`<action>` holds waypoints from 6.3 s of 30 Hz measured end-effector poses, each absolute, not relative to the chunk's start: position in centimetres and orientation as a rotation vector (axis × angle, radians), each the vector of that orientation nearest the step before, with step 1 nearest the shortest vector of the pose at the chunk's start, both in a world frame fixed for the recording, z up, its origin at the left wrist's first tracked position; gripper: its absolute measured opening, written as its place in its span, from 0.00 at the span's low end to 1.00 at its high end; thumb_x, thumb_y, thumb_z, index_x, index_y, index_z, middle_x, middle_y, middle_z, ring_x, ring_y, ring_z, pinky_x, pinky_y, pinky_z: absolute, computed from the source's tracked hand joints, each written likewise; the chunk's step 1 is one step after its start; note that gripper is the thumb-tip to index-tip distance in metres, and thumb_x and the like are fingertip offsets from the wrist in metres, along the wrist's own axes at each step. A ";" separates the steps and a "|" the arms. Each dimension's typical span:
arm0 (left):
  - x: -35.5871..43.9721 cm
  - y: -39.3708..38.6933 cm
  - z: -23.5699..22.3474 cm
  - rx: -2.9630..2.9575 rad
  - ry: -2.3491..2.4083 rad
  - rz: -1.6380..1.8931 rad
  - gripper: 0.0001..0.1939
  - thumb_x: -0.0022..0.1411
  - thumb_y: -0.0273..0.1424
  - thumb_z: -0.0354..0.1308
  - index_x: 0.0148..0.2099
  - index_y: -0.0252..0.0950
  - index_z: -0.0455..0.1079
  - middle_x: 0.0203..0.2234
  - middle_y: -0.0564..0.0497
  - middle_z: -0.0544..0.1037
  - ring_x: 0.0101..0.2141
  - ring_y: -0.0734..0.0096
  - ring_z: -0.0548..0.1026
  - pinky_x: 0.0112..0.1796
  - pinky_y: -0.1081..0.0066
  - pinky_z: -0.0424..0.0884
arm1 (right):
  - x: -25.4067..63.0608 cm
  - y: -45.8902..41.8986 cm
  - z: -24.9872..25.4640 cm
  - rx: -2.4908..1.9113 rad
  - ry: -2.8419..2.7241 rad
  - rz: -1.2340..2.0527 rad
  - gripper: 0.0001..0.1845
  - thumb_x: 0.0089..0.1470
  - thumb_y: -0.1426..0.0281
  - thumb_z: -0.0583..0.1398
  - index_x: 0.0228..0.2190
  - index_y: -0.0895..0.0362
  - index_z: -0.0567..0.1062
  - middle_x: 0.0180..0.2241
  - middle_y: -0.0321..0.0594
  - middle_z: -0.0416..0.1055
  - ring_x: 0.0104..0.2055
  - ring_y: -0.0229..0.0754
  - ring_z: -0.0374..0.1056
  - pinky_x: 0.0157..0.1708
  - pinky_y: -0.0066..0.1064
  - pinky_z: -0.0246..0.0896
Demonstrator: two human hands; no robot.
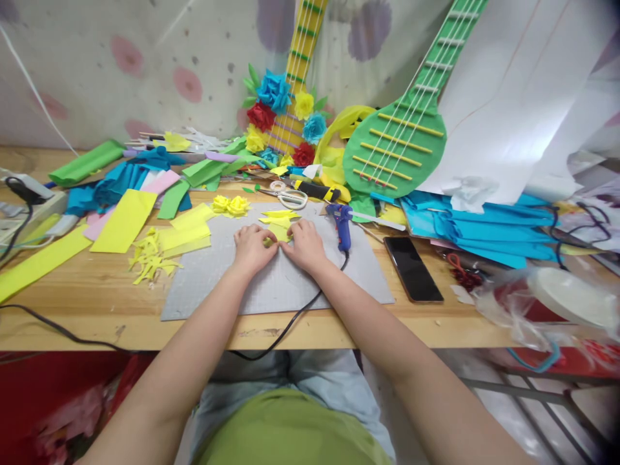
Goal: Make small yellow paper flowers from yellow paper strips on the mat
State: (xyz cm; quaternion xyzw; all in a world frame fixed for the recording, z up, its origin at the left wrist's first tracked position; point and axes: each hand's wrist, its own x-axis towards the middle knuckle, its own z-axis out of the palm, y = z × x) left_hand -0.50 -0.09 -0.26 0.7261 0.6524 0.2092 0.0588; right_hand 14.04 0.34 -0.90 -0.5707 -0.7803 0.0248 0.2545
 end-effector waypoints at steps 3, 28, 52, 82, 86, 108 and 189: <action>-0.4 -0.1 -0.1 2.178 1.980 0.616 0.08 0.51 0.37 0.55 0.33 0.43 0.74 0.35 0.48 0.71 0.43 0.58 0.64 0.45 0.59 0.55 | 14.3 0.5 -0.7 -1.575 -2.085 0.065 0.10 0.49 0.69 0.58 0.36 0.58 0.68 0.40 0.45 0.64 0.44 0.47 0.56 0.41 0.35 0.56; -1.5 0.0 0.0 2.132 1.930 0.703 0.14 0.49 0.23 0.52 0.34 0.43 0.74 0.36 0.49 0.72 0.43 0.60 0.65 0.45 0.59 0.57 | 14.2 0.6 -1.0 -1.667 -2.071 0.103 0.13 0.52 0.72 0.54 0.41 0.59 0.67 0.42 0.49 0.63 0.45 0.49 0.55 0.43 0.38 0.55; -1.7 -0.5 0.7 2.567 1.502 0.666 0.08 0.50 0.27 0.53 0.31 0.40 0.73 0.35 0.48 0.72 0.43 0.62 0.64 0.45 0.62 0.58 | 15.5 1.4 -0.5 -1.398 -1.889 0.398 0.14 0.46 0.76 0.51 0.37 0.57 0.67 0.40 0.43 0.68 0.42 0.42 0.62 0.43 0.35 0.58; 0.6 0.5 -0.7 2.436 1.536 0.716 0.07 0.54 0.29 0.51 0.37 0.37 0.67 0.31 0.49 0.74 0.37 0.63 0.66 0.40 0.65 0.62 | 15.9 2.2 -1.5 -1.323 -1.912 0.737 0.11 0.44 0.78 0.52 0.31 0.58 0.69 0.30 0.36 0.68 0.32 0.34 0.64 0.36 0.28 0.61; 0.7 0.5 -0.6 2.484 1.569 0.680 0.06 0.55 0.29 0.50 0.33 0.37 0.68 0.31 0.48 0.74 0.38 0.62 0.66 0.41 0.64 0.61 | 15.9 2.2 -1.3 -1.318 -1.886 0.776 0.10 0.43 0.78 0.52 0.31 0.58 0.68 0.29 0.36 0.67 0.31 0.34 0.64 0.37 0.29 0.61; 0.6 -0.5 -0.5 2.448 1.676 0.619 0.10 0.53 0.36 0.54 0.37 0.39 0.70 0.36 0.48 0.72 0.44 0.59 0.63 0.46 0.60 0.57 | 16.0 2.3 -1.3 -1.304 -1.905 0.803 0.09 0.43 0.79 0.53 0.29 0.58 0.68 0.29 0.35 0.65 0.31 0.35 0.62 0.36 0.30 0.60; 1.1 -0.3 -0.5 2.287 1.852 0.551 0.16 0.52 0.23 0.47 0.39 0.43 0.71 0.38 0.48 0.73 0.44 0.58 0.64 0.45 0.58 0.55 | 15.7 0.8 -0.6 -1.243 -2.143 0.781 0.24 0.38 0.79 0.54 0.41 0.56 0.64 0.40 0.41 0.58 0.39 0.38 0.59 0.44 0.33 0.59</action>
